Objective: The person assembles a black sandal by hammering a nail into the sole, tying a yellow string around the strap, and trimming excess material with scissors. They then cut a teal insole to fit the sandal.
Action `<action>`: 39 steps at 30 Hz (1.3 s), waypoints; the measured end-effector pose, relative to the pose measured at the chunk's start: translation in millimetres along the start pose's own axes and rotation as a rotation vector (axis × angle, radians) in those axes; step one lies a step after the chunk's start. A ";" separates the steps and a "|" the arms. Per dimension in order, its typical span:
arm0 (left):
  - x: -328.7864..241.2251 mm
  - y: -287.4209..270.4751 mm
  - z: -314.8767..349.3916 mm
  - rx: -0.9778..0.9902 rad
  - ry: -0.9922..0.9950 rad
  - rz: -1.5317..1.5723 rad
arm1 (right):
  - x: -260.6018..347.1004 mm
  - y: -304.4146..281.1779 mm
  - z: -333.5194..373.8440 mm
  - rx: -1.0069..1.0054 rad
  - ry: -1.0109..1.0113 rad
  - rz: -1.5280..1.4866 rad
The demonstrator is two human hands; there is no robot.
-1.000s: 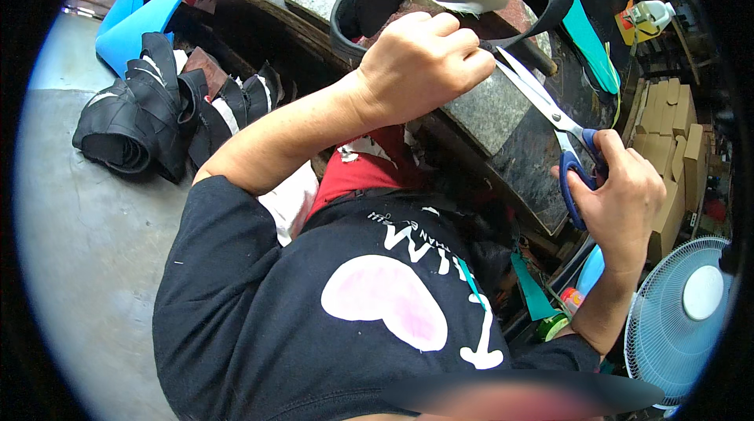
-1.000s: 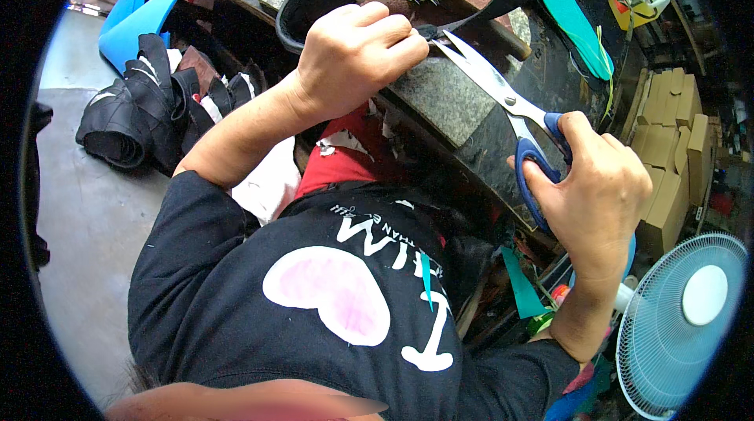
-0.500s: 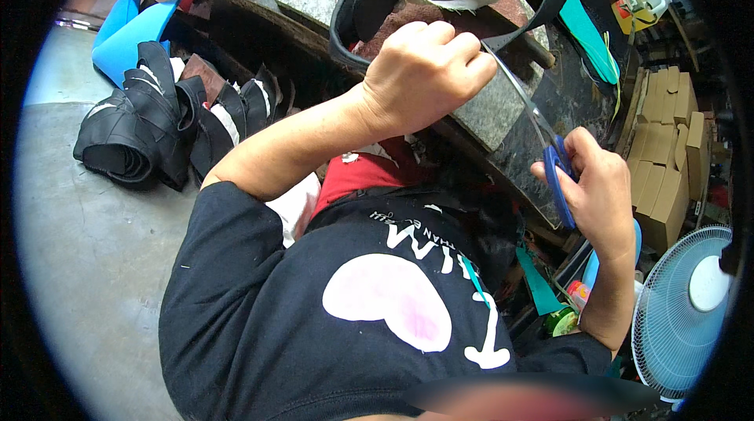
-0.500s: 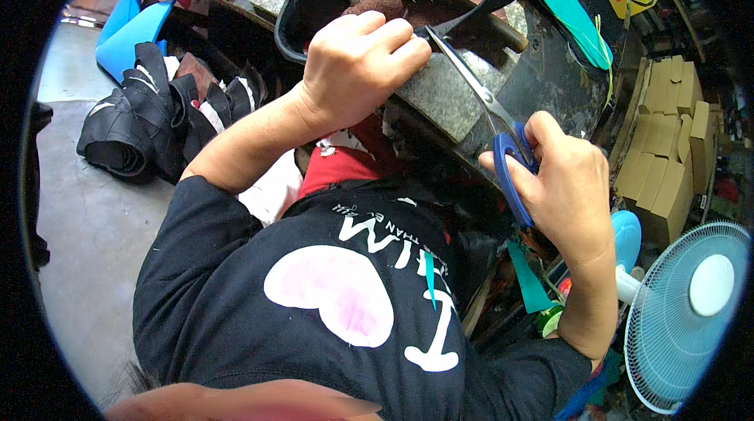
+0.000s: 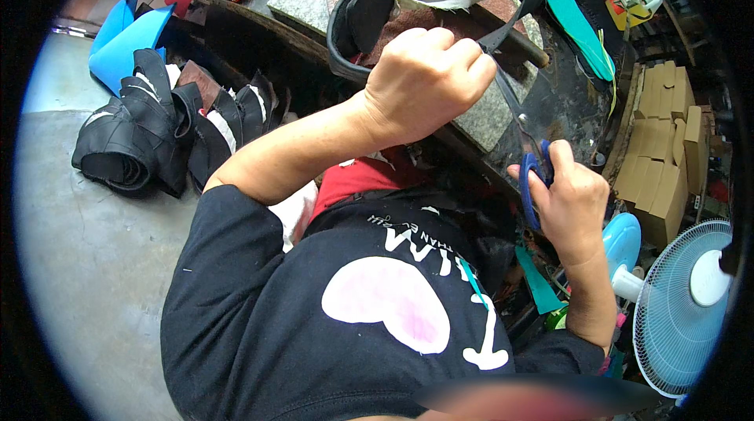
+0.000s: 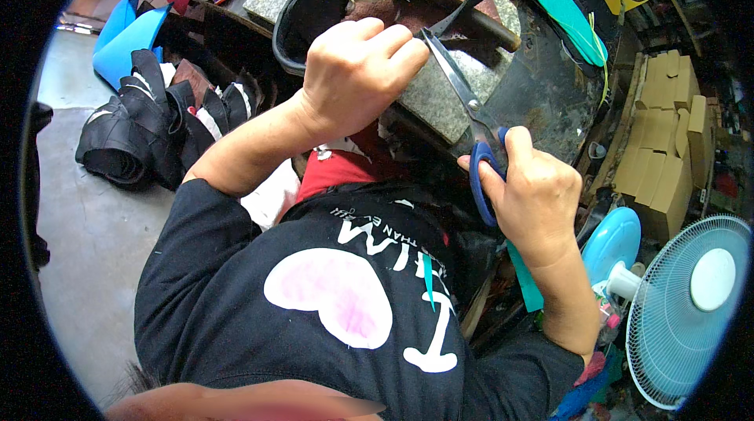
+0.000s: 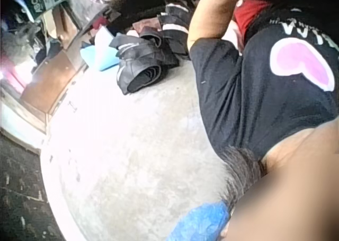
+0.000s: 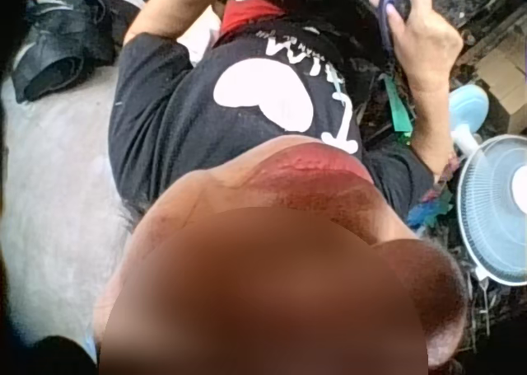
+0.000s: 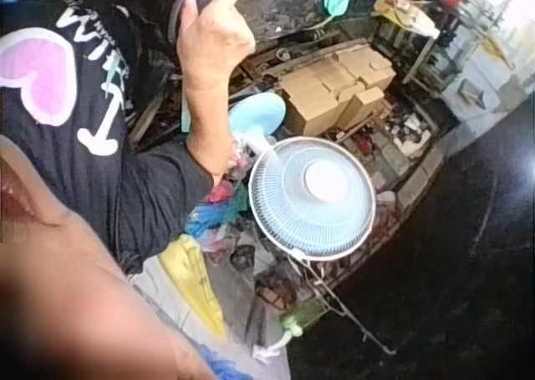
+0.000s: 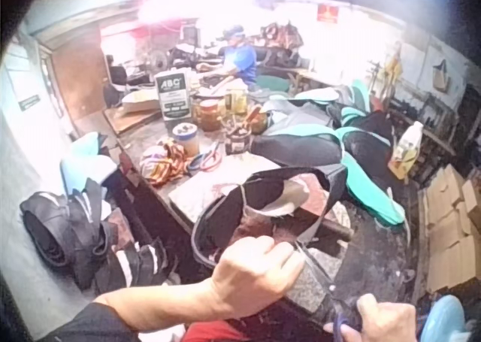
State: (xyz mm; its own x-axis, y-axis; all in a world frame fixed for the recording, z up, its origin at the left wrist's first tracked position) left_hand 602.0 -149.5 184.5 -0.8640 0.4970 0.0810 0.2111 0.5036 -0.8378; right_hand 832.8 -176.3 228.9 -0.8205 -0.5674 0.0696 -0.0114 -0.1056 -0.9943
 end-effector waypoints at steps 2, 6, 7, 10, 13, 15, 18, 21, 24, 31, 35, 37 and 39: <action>0.5 0.2 0.6 0.005 0.003 -0.006 | -2.7 8.2 -0.7 -0.011 -0.009 -0.061; 0.5 0.8 0.8 -0.006 -0.005 -0.008 | -4.4 21.9 -4.2 -0.053 -0.041 -0.191; 0.3 0.7 0.7 -0.018 -0.012 -0.006 | -5.0 23.3 -4.8 -0.049 -0.026 -0.232; -0.3 0.3 0.2 -0.021 -0.019 -0.013 | -6.8 24.1 -5.6 0.012 0.047 -0.264; -1.5 -0.4 -0.5 -0.002 0.007 -0.007 | -7.2 24.7 -5.2 0.064 0.119 -0.271; -2.6 -0.5 -0.8 0.002 0.013 -0.001 | -5.4 28.6 -4.9 0.061 0.127 -0.307; -3.9 0.1 -1.5 -0.007 0.003 0.012 | -2.2 40.8 -5.8 -0.017 0.079 -0.444; -4.1 0.6 -2.7 -0.015 -0.014 0.035 | -3.5 54.5 -7.1 -0.089 0.009 -0.543; -3.3 0.3 -5.1 -0.022 -0.055 0.038 | -11.6 63.8 -6.6 -0.049 0.043 -0.664; 1.0 -1.4 -7.2 -0.014 -0.109 0.082 | -38.1 73.5 -6.2 -0.173 0.236 -1.209; 3.9 -1.0 -5.4 -0.026 -0.118 0.106 | -60.7 72.3 -4.5 -0.135 0.428 -0.989; 4.3 -0.6 -4.7 -0.031 -0.125 0.112 | -75.5 69.9 -6.3 -0.060 0.583 -0.547; 4.4 -0.6 -4.0 -0.028 -0.140 0.109 | -86.5 69.9 -7.4 0.030 0.705 -0.214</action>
State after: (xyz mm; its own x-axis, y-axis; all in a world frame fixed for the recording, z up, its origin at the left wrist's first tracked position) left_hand 600.0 -144.8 187.5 -0.8901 0.4473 -0.0877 0.3184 0.4722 -0.8220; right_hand 898.7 -128.5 152.7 -0.9747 0.1264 0.1842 -0.2055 -0.1833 -0.9613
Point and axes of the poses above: each hand's wrist, its own z-axis away from the middle knuckle, its own y-axis out of the palm, x = y × z, the point moved 1 cm from there along -z, towards the middle knuckle, and after that the axes turned 13 degrees about x, right-handed, at the moved point
